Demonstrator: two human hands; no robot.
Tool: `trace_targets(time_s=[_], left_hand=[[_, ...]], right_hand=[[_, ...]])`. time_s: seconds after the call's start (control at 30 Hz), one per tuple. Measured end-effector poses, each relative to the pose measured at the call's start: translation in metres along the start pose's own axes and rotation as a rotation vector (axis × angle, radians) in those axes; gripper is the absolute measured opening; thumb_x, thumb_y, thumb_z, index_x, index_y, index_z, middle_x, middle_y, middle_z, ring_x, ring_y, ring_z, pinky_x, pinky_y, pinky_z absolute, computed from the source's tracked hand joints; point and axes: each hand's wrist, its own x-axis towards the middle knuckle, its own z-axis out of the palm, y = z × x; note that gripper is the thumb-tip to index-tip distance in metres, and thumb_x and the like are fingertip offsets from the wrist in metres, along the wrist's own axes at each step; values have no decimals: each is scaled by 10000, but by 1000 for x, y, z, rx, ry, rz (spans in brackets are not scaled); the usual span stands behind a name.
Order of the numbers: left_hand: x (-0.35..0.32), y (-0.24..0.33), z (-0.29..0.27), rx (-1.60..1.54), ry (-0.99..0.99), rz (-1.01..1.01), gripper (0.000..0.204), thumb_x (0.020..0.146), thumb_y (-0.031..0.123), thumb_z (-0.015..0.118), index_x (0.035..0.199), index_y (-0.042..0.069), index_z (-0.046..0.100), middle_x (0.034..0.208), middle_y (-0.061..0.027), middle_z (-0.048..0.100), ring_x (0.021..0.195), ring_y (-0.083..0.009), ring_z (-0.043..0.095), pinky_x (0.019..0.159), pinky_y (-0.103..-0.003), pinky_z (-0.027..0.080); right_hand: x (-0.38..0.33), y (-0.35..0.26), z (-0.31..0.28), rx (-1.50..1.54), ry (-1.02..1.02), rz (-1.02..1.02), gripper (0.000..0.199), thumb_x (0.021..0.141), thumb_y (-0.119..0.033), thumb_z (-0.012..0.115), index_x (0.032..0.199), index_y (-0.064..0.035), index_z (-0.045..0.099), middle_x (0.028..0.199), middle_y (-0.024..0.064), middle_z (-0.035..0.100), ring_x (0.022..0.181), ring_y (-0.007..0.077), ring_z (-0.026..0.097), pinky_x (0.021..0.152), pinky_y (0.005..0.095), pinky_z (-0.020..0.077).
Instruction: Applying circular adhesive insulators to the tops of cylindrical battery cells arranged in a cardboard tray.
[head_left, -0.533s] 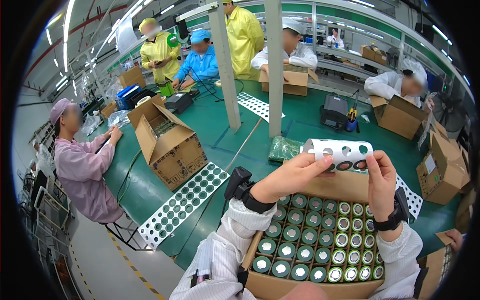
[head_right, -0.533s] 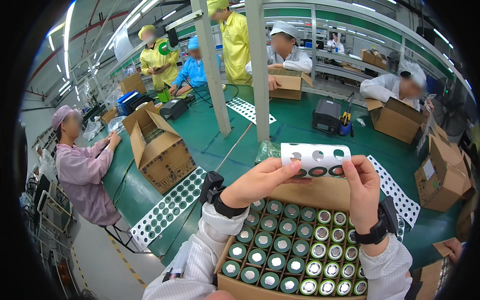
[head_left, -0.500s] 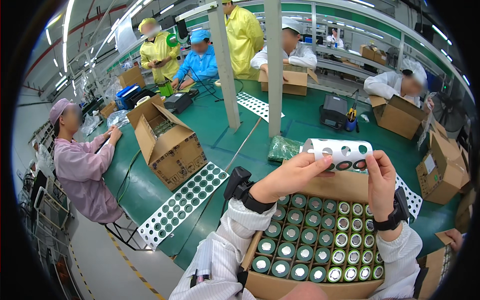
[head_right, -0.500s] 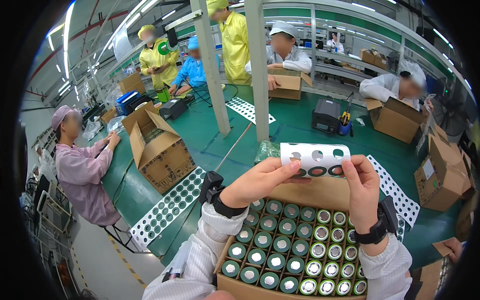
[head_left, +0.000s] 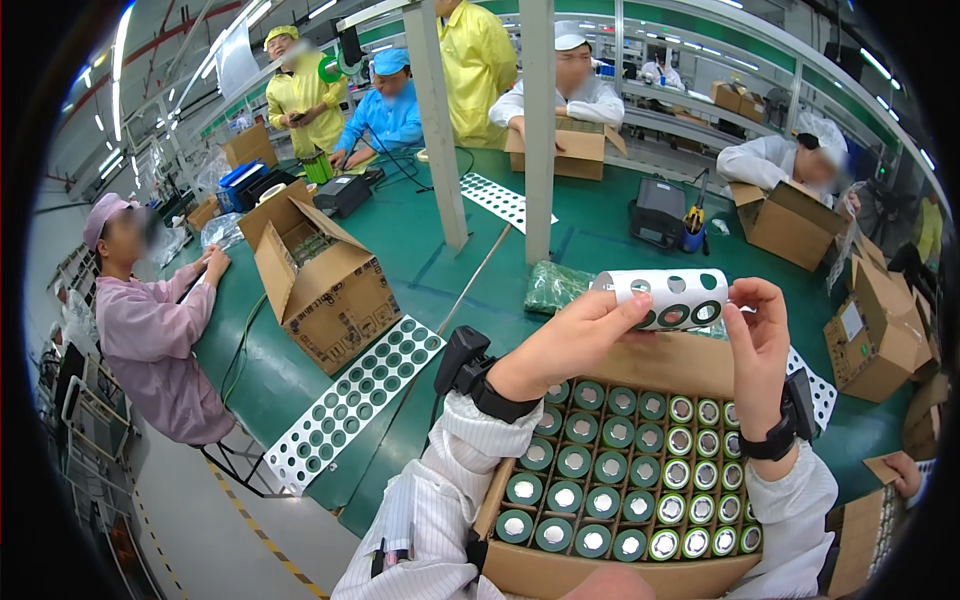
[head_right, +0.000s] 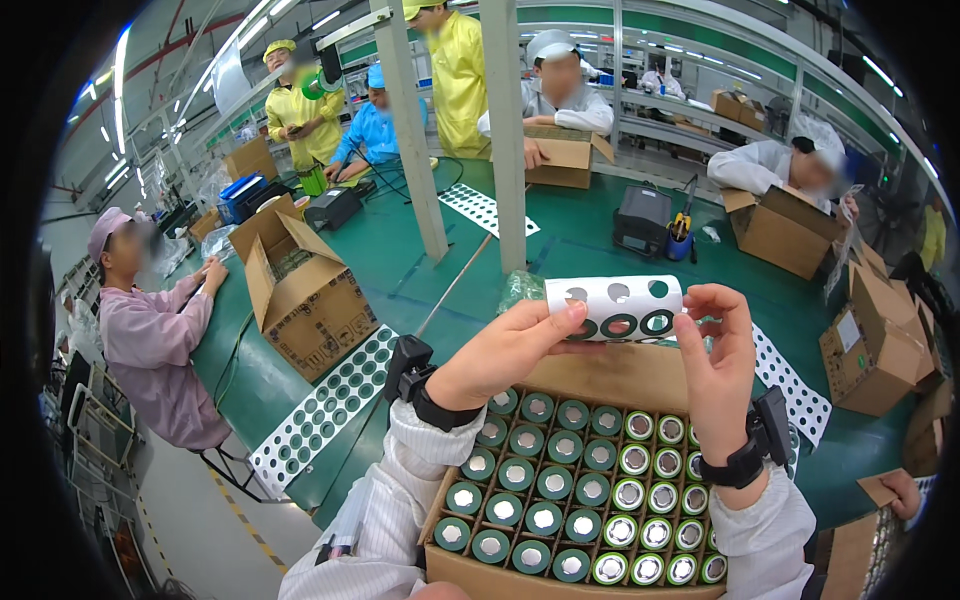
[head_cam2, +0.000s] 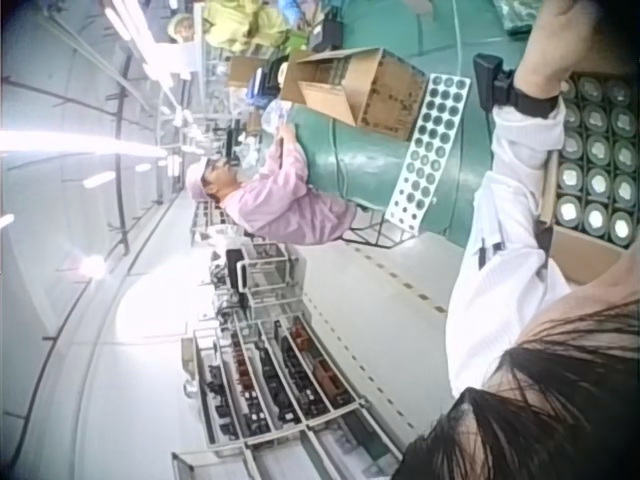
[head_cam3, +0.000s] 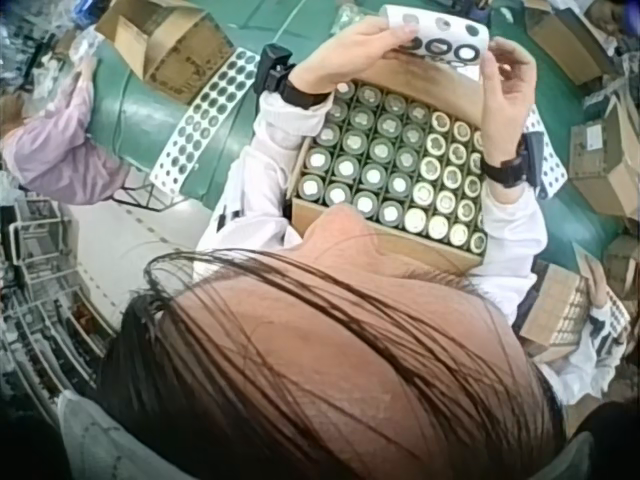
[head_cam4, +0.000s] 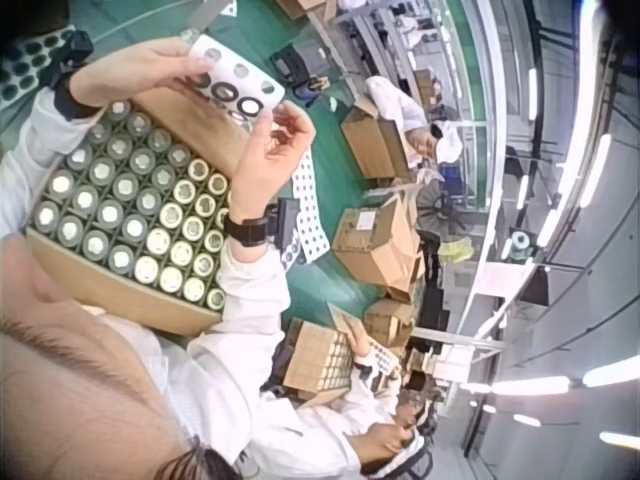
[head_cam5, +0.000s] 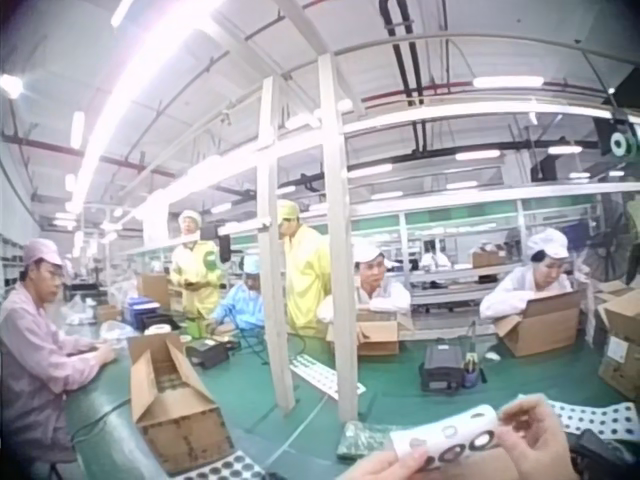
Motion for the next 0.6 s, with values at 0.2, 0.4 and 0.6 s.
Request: trace_targets(time_s=[0.2, 0.4, 0.6], left_hand=[[2, -5, -2, -7, -4, 60, 449, 1049, 271, 378, 1355, -50, 442, 1314, -120, 536, 1221, -202, 517, 1050, -366, 443], [2, 0, 2, -52, 31, 118, 469, 1045, 295, 385, 1351, -55, 444, 1333, -138, 524, 1243, -214, 506, 1075, -365, 417], [1, 1, 3, -54, 47, 114, 476, 1045, 304, 382, 1351, -56, 443, 1331, -139, 526, 1242, -219, 507, 1083, -365, 407]], right_hand=[[-1, -9, 0, -189, -26, -184, 247, 837, 0, 637, 1067, -41, 558, 1051, 35, 538, 947, 129, 494, 805, 257, 369], [-3, -11, 1, -204, -32, -231, 263, 805, 36, 630, 1047, -41, 561, 1042, 48, 540, 932, 138, 493, 798, 257, 369], [-3, -11, 3, -192, -60, -255, 270, 788, 54, 630, 1033, -38, 563, 1030, 53, 544, 928, 144, 493, 791, 257, 372]])
